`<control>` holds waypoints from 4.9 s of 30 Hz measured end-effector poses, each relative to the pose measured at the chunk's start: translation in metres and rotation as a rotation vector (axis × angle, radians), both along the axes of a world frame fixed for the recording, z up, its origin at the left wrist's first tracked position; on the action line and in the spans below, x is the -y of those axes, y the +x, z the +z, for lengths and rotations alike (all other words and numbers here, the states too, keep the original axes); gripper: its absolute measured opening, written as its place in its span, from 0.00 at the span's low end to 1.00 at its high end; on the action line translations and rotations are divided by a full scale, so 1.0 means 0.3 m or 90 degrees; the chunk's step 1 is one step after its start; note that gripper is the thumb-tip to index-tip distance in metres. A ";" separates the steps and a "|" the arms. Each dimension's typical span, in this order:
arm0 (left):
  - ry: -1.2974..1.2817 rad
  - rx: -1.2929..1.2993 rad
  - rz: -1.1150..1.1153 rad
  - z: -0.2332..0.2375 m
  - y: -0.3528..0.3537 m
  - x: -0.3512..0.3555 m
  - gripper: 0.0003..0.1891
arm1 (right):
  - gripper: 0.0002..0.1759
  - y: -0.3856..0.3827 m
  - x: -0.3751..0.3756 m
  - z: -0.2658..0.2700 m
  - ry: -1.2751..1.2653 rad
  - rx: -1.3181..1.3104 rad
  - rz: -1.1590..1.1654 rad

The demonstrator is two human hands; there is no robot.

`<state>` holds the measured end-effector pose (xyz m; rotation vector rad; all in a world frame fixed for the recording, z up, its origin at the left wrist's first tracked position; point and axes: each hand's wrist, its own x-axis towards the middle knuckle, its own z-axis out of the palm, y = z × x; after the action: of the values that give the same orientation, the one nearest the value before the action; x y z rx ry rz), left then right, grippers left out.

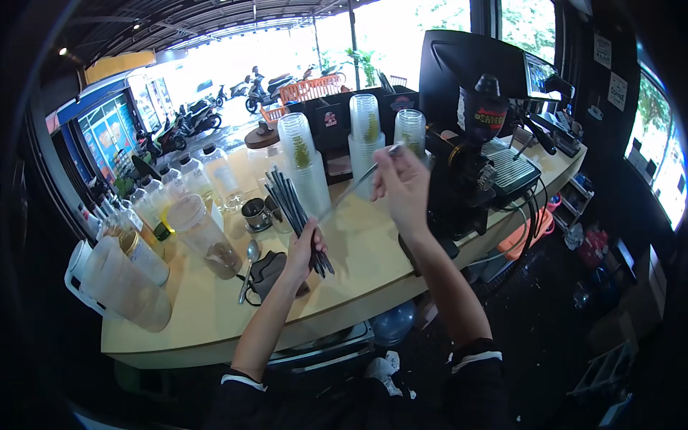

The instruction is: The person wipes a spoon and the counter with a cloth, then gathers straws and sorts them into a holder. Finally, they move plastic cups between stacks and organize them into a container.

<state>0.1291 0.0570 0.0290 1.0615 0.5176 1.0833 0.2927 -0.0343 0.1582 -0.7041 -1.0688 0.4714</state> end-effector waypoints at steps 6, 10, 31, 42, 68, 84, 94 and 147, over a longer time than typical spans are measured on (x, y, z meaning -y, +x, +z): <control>-0.025 0.132 -0.112 0.032 -0.050 -0.014 0.16 | 0.01 -0.068 0.063 -0.074 0.126 0.454 -0.169; 0.006 0.169 -0.131 0.092 -0.054 0.037 0.16 | 0.16 -0.116 0.061 -0.280 0.075 0.677 -0.097; 0.189 -0.064 -0.283 -0.009 -0.081 0.068 0.18 | 0.09 -0.149 -0.080 -0.204 -0.051 -0.043 0.121; 0.144 -0.044 -0.266 0.004 -0.083 0.088 0.22 | 0.10 -0.143 -0.074 -0.202 -0.291 0.183 0.263; 0.323 -0.202 0.029 0.008 -0.026 0.120 0.10 | 0.12 -0.156 -0.091 -0.262 -0.252 0.090 0.225; 0.461 -0.236 0.099 0.038 0.089 0.151 0.17 | 0.15 -0.111 -0.151 -0.254 -0.283 0.047 0.071; 0.394 -0.169 0.140 -0.074 0.198 0.019 0.08 | 0.18 -0.105 -0.166 -0.290 -0.306 -0.023 0.108; 0.794 -0.361 0.338 0.492 0.493 -0.385 0.29 | 0.16 0.740 -1.108 0.607 0.009 0.396 -0.439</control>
<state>0.2770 0.1726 0.1765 2.4649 0.5746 1.6196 0.5148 0.2980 0.3404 -1.1839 -1.3046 -0.3780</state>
